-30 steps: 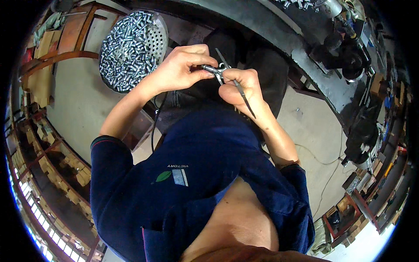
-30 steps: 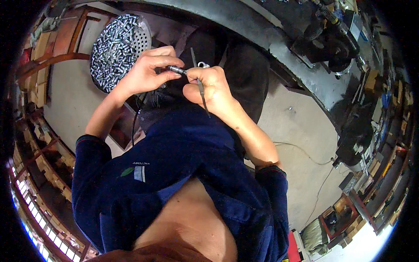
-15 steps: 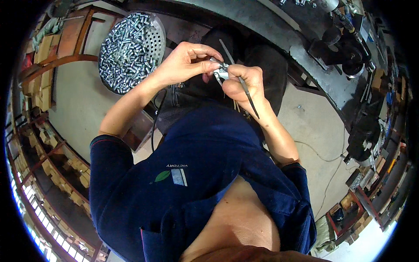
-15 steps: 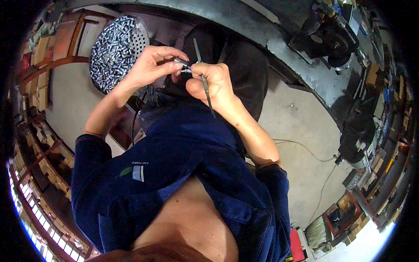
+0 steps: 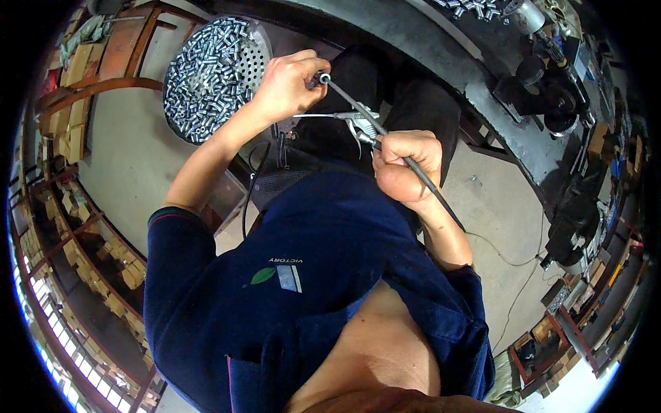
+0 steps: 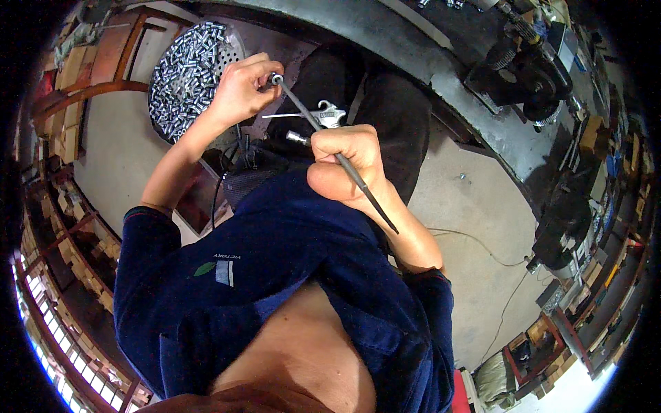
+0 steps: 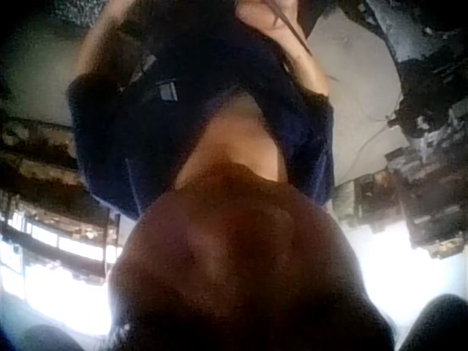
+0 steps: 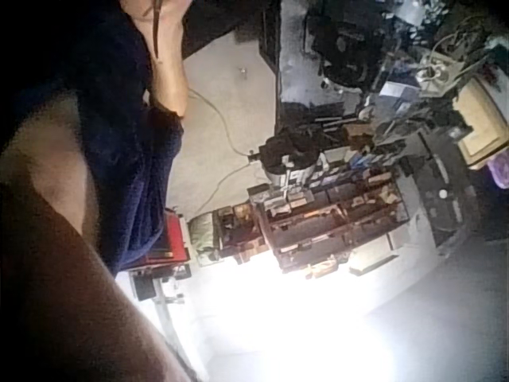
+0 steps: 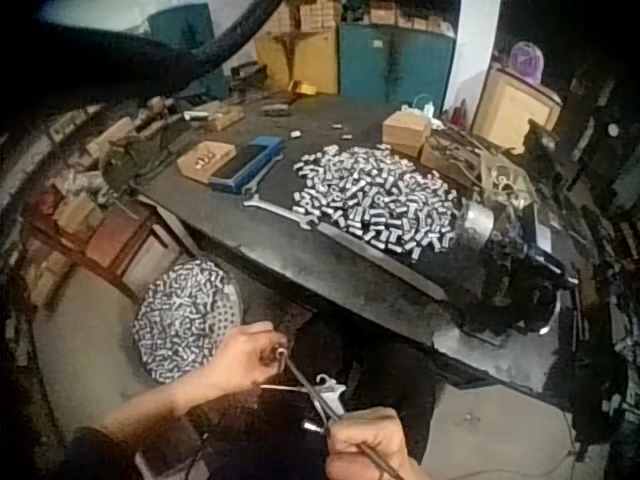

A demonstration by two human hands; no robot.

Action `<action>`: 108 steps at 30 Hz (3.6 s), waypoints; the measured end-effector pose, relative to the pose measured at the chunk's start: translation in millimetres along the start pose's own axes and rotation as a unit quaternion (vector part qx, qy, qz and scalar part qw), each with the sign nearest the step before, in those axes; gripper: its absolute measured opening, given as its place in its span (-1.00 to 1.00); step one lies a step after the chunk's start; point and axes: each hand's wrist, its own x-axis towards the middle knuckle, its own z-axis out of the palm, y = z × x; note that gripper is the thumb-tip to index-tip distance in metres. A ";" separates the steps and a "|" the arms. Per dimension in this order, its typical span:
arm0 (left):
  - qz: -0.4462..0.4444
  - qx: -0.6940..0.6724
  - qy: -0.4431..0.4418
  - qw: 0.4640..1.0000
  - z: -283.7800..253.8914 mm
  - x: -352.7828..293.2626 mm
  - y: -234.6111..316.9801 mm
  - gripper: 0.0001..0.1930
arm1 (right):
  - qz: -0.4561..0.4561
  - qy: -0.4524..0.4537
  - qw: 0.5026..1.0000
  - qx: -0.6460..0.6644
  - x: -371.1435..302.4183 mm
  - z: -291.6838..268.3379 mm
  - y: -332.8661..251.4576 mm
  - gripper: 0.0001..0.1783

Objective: The person sits on the floor and repeatedly picks up small cylindrical metal parts from a perforated tray. They use a handheld air nozzle to blow air into the parts and then place them onto a nearby metal sheet. The process is repeated continuously for the duration of the clip.

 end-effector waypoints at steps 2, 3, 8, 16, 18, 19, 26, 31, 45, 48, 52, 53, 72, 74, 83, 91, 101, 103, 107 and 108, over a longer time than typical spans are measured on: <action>0.021 0.005 0.005 1.000 -1.6 0.3 3.3 -0.74 | 0.011 -0.004 1.000 0.018 -0.7 1.3 2.9 -0.66; 0.037 0.001 0.009 0.999 -1.0 -0.5 3.2 -0.72 | 0.020 -0.007 1.000 0.018 -0.5 1.3 3.7 -0.66; 0.116 -0.021 0.013 0.993 5.3 -1.8 10.4 -0.66 | 0.056 0.005 0.998 -0.035 12.4 6.5 18.5 -0.68; 0.042 -0.001 0.018 0.999 -0.9 10.6 -6.4 -0.76 | -0.047 0.041 0.992 -0.111 7.3 -9.1 9.0 -0.66; 0.061 0.042 0.031 0.997 -4.6 24.7 -19.9 -0.79 | -0.040 0.097 0.989 -0.107 -4.8 -11.0 8.9 -0.68; 0.071 0.054 0.026 0.996 -5.6 35.1 -21.4 -0.79 | -0.040 0.113 0.984 -0.129 -7.8 -13.1 5.5 -0.70; 0.094 0.009 0.007 0.996 24.1 165.7 -3.0 -0.75 | 0.010 0.072 0.992 -0.100 -17.5 -5.8 19.5 -0.72; 0.050 -0.464 0.040 0.883 5.8 235.2 14.5 -0.55 | 0.022 0.093 0.988 -0.120 -12.7 -4.4 3.4 -0.66; -0.327 0.009 0.099 0.940 -68.7 -100.6 -226.9 -0.67 | 0.145 0.116 0.983 0.002 -23.9 4.6 36.2 -0.67; -0.419 0.093 0.092 0.899 -73.8 -147.4 -263.0 -0.54 | 0.150 0.104 0.983 0.025 -17.0 6.2 39.2 -0.68; -0.423 0.098 0.115 0.893 -77.1 -148.1 -303.3 -0.49 | 0.154 0.050 0.987 0.020 -8.9 8.1 36.0 -0.71; -0.420 0.118 0.118 0.892 -76.4 -133.6 -305.3 -0.47 | 0.156 0.066 0.984 -0.047 -14.4 5.9 46.3 -0.70; -0.473 0.270 0.019 0.839 -42.7 9.8 -341.1 -0.54 | 0.274 0.073 0.958 -0.042 3.1 12.8 55.0 -0.67; -0.468 0.253 0.038 0.846 -40.8 0.0 -344.0 -0.56 | 0.262 0.071 0.961 0.040 8.0 15.3 53.3 -0.68; -0.468 0.125 0.067 0.872 -22.4 -32.5 -318.2 -0.57 | 0.243 0.065 0.966 -0.060 3.2 16.8 57.5 -0.70; -0.339 0.155 -0.028 0.927 -6.9 -78.7 -255.9 -0.63 | 0.273 0.069 0.959 -0.033 7.3 17.6 50.1 -0.70; -0.495 0.241 0.071 0.831 -118.1 -106.9 -385.4 -0.43 | 0.279 0.072 0.957 -0.004 10.8 8.5 52.5 -0.74; -0.563 0.189 0.015 0.804 -110.9 -123.4 -425.5 -0.36 | 0.286 0.058 0.957 0.003 14.9 10.5 49.8 -0.71; -0.605 0.243 0.074 0.754 -86.1 -101.3 -384.3 -0.35 | 0.256 0.047 0.962 -0.084 8.8 11.1 56.8 -0.67; -0.594 0.247 0.087 0.760 -87.7 -110.8 -397.0 -0.39 | 0.267 0.045 0.960 -0.067 8.9 11.5 56.7 -0.66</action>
